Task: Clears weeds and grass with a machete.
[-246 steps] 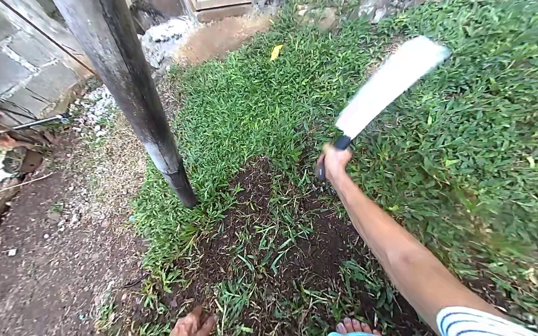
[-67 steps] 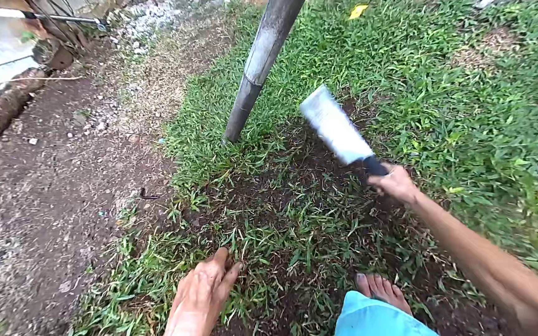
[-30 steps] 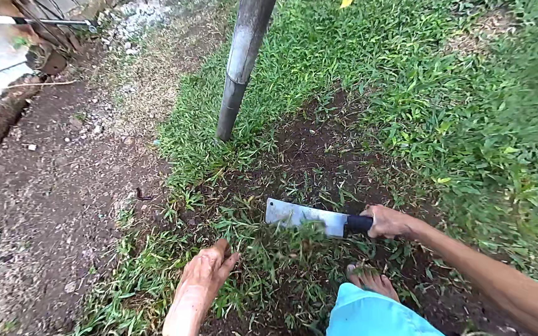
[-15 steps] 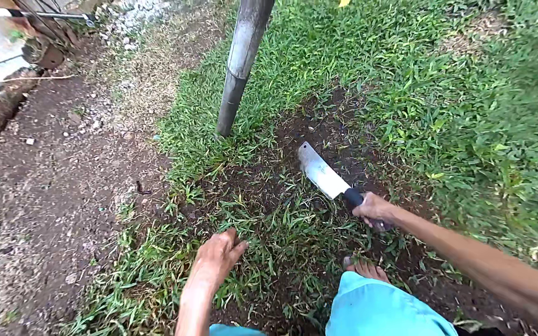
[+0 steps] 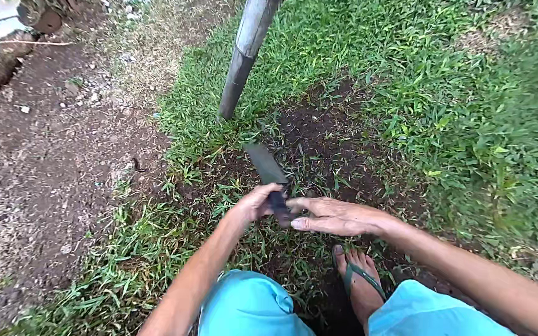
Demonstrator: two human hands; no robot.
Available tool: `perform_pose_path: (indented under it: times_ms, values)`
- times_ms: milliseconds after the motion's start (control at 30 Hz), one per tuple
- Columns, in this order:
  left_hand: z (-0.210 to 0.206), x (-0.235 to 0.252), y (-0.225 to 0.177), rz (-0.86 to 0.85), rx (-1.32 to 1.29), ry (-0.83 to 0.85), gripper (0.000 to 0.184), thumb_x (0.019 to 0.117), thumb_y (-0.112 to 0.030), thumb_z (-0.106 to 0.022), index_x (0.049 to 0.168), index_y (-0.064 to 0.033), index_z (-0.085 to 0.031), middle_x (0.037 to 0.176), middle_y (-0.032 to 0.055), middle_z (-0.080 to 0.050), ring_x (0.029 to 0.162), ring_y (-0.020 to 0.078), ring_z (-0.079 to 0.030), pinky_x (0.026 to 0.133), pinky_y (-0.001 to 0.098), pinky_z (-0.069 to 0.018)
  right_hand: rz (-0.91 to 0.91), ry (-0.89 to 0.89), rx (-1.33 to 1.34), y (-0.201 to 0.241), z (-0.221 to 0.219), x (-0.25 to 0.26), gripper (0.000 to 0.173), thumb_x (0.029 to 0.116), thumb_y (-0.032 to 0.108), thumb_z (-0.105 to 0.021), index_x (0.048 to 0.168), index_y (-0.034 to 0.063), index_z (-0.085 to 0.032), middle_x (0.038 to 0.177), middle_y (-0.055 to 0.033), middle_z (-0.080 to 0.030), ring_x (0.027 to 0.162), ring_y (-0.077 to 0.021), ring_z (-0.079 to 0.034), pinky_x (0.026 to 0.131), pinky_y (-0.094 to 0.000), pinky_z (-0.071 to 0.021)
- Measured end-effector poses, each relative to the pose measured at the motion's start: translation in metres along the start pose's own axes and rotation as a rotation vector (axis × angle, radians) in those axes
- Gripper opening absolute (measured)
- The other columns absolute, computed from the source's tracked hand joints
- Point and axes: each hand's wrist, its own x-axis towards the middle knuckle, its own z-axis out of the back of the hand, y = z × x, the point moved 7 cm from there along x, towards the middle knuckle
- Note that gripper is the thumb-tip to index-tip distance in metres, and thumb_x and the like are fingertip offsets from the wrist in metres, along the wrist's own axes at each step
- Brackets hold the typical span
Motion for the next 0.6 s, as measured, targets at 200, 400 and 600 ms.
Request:
perform_pose_path:
  times_ms: [200, 400, 600]
  values:
    - [0.125, -0.025, 0.096, -0.003, 0.513, -0.333, 0.048, 0.0987, -0.011, -0.058, 0.144, -0.0009, -0.045, 0.099, 0.0145, -0.07, 0.078, 0.0218, -0.072, 0.071, 0.038, -0.061, 0.376, -0.106, -0.404, 0.07, -0.013, -0.125, 0.036, 0.1039, 0.04, -0.055, 0.123, 0.0144, -0.072, 0.096, -0.0056, -0.075, 0.085, -0.0218, -0.072, 0.074, -0.0453, -0.0589]
    - [0.069, -0.066, 0.147, -0.126, 0.954, -0.319, 0.045, 0.1035, -0.029, -0.058, 0.135, 0.0028, -0.056, 0.105, 0.0285, -0.069, 0.101, 0.0442, -0.069, 0.093, 0.0599, -0.0532, 0.421, 0.273, -0.206, 0.086, -0.047, -0.099, 0.027, 0.1019, 0.032, -0.061, 0.114, 0.012, -0.075, 0.091, -0.0038, -0.074, 0.082, -0.0152, -0.07, 0.074, -0.0371, -0.0559]
    - [-0.005, -0.033, 0.168, -0.391, 1.057, 0.09, 0.053, 0.1051, -0.048, -0.052, 0.125, -0.0006, -0.065, 0.105, 0.025, -0.071, 0.103, 0.0409, -0.07, 0.094, 0.059, -0.0534, 0.328, 0.336, -0.208, 0.086, -0.052, -0.091, 0.036, 0.103, 0.034, -0.054, 0.114, 0.0071, -0.075, 0.095, -0.0097, -0.075, 0.084, -0.0235, -0.071, 0.078, -0.0448, -0.0547]
